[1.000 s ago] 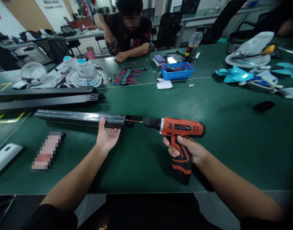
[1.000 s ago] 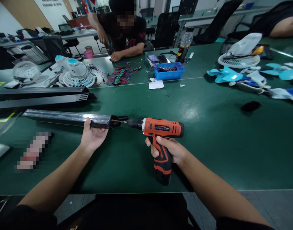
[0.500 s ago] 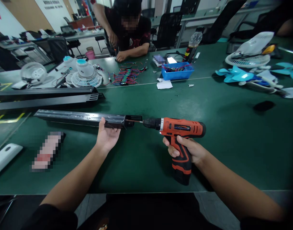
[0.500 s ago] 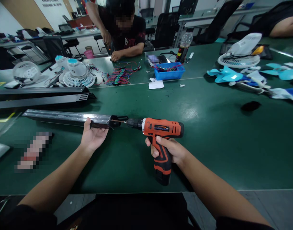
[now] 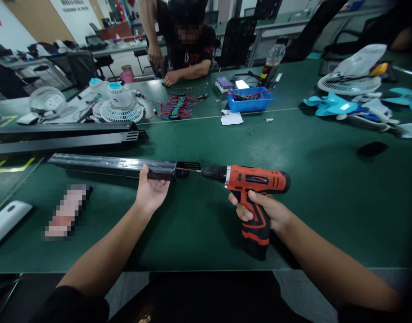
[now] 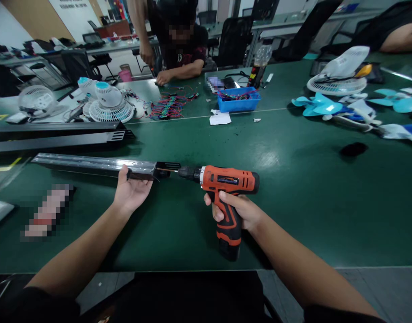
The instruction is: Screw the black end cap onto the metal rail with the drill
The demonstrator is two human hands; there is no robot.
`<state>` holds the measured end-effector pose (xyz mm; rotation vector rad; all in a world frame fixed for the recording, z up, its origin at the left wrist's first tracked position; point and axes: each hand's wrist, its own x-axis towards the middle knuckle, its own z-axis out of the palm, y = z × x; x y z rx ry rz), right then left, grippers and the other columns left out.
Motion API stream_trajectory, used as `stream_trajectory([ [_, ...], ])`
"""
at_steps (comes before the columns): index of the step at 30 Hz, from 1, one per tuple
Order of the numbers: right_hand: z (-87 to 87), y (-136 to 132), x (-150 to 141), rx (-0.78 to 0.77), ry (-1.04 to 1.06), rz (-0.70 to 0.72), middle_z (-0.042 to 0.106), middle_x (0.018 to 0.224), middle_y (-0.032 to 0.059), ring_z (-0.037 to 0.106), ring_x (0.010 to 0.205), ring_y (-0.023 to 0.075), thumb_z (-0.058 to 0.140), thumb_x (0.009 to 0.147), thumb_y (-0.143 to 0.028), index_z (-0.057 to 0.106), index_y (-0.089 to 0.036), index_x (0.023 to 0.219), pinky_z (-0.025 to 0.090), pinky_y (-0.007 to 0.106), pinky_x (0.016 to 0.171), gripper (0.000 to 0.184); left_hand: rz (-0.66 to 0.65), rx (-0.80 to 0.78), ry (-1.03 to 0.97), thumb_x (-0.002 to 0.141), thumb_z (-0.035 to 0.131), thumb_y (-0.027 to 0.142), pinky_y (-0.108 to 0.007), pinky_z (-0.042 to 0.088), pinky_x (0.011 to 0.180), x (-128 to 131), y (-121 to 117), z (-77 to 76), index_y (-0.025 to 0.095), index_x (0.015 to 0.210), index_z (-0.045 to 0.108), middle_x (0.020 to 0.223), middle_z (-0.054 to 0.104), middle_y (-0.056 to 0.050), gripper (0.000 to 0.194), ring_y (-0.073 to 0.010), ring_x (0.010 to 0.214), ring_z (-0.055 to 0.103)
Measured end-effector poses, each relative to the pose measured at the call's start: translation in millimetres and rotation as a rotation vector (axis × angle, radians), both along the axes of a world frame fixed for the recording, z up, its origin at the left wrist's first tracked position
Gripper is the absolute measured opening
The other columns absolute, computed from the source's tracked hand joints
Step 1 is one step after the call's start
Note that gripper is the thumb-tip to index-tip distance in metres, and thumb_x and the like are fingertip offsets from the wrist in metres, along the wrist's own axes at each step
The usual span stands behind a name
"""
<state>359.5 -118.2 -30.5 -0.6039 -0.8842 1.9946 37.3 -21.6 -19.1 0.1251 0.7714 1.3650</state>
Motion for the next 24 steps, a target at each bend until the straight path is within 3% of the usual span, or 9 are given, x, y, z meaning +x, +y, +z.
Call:
stream_trajectory([
  [8, -3.3, 0.2, 0.9, -0.065, -0.056, -0.010, 0.064, 0.058, 0.0017, 0.055, 0.049, 0.0101, 0.075, 0.091, -0.063, 0.076, -0.011, 0.102, 0.048, 0.020, 0.048, 0.053, -0.024, 0.014, -0.005, 0.102, 0.063, 0.045, -0.034, 0.059, 0.103, -2.0, 0.7, -2.6, 0.018, 0.133, 0.067, 0.118, 0.080, -0.008, 0.040, -0.0223, 0.109, 0.077],
  [15, 5.7, -1.8, -3.2, -0.097, -0.137, -0.085, 0.065, 0.055, 0.0014, 0.057, 0.049, 0.0130, 0.075, 0.092, -0.053, 0.075, -0.011, 0.114, 0.047, 0.023, 0.046, 0.047, -0.021, 0.021, -0.007, 0.101, 0.066, 0.044, -0.033, 0.060, 0.102, -1.4, 0.5, -2.4, 0.019, 0.134, 0.066, 0.117, 0.080, -0.008, 0.041, -0.0223, 0.107, 0.077],
  [24, 13.5, -2.5, -7.0, -0.192, -0.251, -0.161, 0.063, 0.050, 0.0025, 0.056, 0.046, 0.0131, 0.077, 0.084, -0.052, 0.078, -0.010, 0.096, 0.043, 0.022, 0.043, 0.044, -0.005, 0.006, 0.021, 0.102, 0.063, 0.042, -0.034, 0.059, 0.102, 0.9, 0.2, 0.8, 0.017, 0.130, 0.067, 0.117, 0.080, -0.009, 0.037, -0.0227, 0.109, 0.076],
])
